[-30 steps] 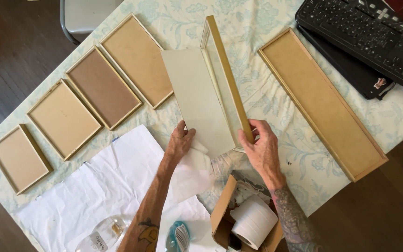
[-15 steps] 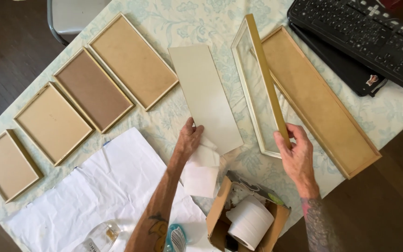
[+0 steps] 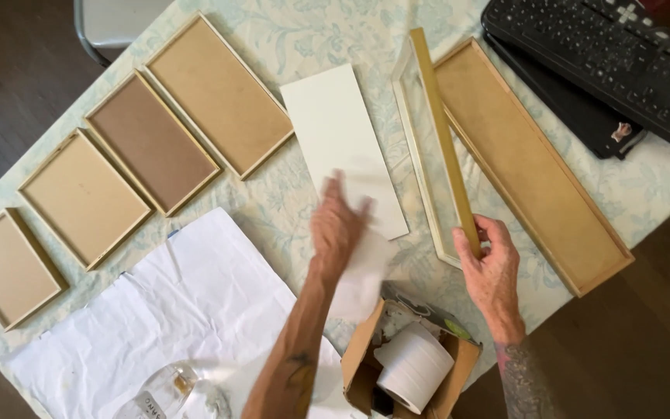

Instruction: Cleaning glass panes with spray cleaner and paper towels and preparing them for assembly into picture frames.

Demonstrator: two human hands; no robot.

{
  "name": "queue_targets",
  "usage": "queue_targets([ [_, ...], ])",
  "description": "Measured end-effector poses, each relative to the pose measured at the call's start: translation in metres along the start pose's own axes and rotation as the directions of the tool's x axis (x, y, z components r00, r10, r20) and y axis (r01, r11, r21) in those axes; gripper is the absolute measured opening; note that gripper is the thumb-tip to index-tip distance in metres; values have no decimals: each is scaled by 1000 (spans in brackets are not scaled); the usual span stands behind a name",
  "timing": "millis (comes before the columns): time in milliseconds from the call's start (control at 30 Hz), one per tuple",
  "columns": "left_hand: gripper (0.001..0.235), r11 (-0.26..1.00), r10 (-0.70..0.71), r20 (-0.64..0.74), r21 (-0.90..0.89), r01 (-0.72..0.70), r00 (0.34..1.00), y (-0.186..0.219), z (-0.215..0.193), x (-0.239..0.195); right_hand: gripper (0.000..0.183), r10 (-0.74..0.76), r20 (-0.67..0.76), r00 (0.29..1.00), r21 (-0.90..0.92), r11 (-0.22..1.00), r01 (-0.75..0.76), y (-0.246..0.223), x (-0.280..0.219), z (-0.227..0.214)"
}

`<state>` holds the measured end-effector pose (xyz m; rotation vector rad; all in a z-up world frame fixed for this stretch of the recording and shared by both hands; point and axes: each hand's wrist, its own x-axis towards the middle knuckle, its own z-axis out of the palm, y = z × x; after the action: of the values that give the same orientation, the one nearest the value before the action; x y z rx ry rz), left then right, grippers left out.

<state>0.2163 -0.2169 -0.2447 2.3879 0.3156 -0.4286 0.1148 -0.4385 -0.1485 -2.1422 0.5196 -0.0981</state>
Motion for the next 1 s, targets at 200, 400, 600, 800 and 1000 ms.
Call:
queue_targets([
  [200, 74, 986, -166, -171, -42, 161, 971, -43, 17, 30, 38, 7, 13, 1000, 19, 1000, -7, 17, -3, -2],
  [400, 77, 991, -127, -114, -58, 121, 985, -9, 12, 24, 38, 7, -10, 1000, 51, 999, -7, 22, -6, 0],
  [600, 56, 976, 220, -267, 52, -213, 938, -8, 49, 0, 39, 158, 53, 986, 118, 980, -163, -8, -11, -3],
  [800, 67, 957, 190, 330, -271, -99, 925, 70, -11, -63, 42, 290, 122, 949, 64, 952, -299, -26, -8, -10],
  [1000, 74, 958, 219, 370, -258, -127, 903, 94, -22, -69, 41, 307, 141, 941, -10, 951, -309, -39, -4, -18],
])
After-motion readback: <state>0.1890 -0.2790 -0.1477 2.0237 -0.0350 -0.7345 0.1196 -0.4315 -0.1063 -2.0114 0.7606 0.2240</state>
